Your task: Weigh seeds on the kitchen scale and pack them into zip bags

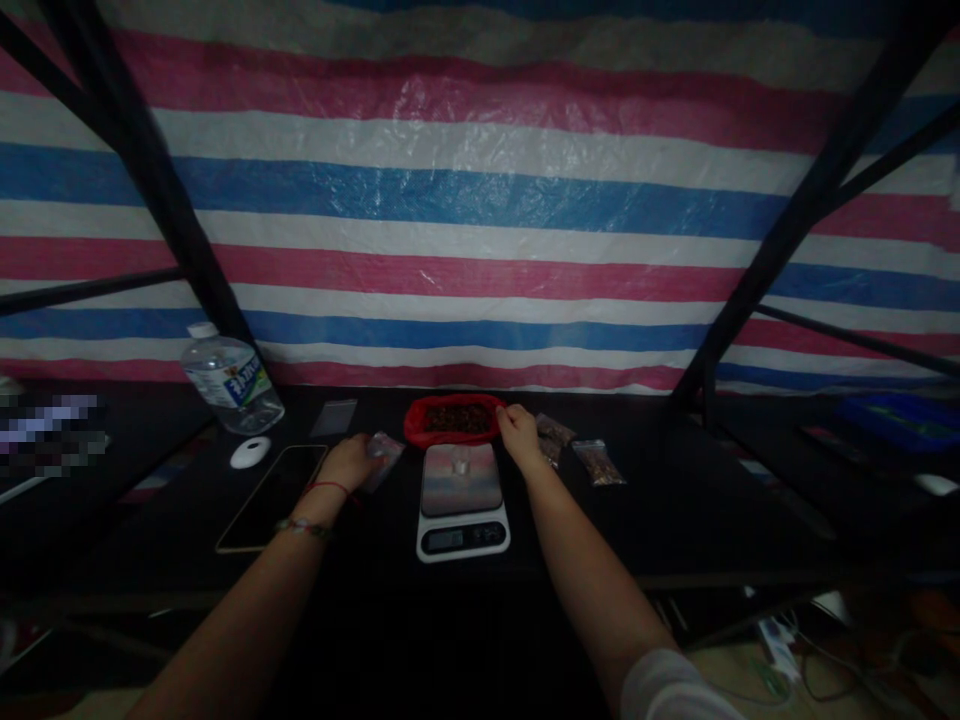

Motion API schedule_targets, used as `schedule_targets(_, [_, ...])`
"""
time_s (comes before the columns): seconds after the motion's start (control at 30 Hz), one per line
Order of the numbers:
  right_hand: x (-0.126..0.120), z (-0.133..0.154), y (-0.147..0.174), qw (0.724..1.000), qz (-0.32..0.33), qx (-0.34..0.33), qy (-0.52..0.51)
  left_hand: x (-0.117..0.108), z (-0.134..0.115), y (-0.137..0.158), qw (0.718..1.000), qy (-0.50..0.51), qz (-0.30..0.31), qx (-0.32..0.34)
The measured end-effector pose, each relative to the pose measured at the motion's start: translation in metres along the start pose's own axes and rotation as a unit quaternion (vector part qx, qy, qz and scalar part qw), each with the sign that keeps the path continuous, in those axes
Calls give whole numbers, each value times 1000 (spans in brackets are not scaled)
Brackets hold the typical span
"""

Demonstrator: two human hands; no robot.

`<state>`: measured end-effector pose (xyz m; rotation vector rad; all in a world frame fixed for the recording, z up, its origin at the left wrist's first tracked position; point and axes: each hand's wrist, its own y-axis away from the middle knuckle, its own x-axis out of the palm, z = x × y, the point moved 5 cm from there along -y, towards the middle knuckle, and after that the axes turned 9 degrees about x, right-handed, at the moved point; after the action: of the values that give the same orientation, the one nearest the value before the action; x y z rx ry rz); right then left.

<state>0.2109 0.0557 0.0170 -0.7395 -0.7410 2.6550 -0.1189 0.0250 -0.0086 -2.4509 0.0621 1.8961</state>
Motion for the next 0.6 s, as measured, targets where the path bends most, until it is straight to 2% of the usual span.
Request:
schedule_targets(0.13, [0, 13, 2, 998, -9, -54, -10, 0, 7, -4, 999, 3, -44, 0])
schedule_targets(0.23, [2, 17, 5, 999, 10, -45, -18, -4, 6, -2, 998, -10, -65, 23])
schedule_targets(0.3, [2, 18, 6, 999, 20, -32, -23, -14, 2, 3, 996, -4, -81, 33])
schedule_targets(0.37, [1, 18, 8, 999, 19, -16, -36, -33, -6, 10, 992, 16, -122, 37])
schedule_targets(0.43, [-1, 18, 8, 999, 3, 3, -44, -56, -19, 16, 984, 32, -167, 61])
schedule_targets(0.5, [-2, 20, 9, 999, -5, 13, -43, -78, -41, 18, 970, 36, -207, 119])
schedule_targets(0.6, [2, 30, 12, 998, 36, -22, -53, -93, -84, 11, 947, 26, -209, 242])
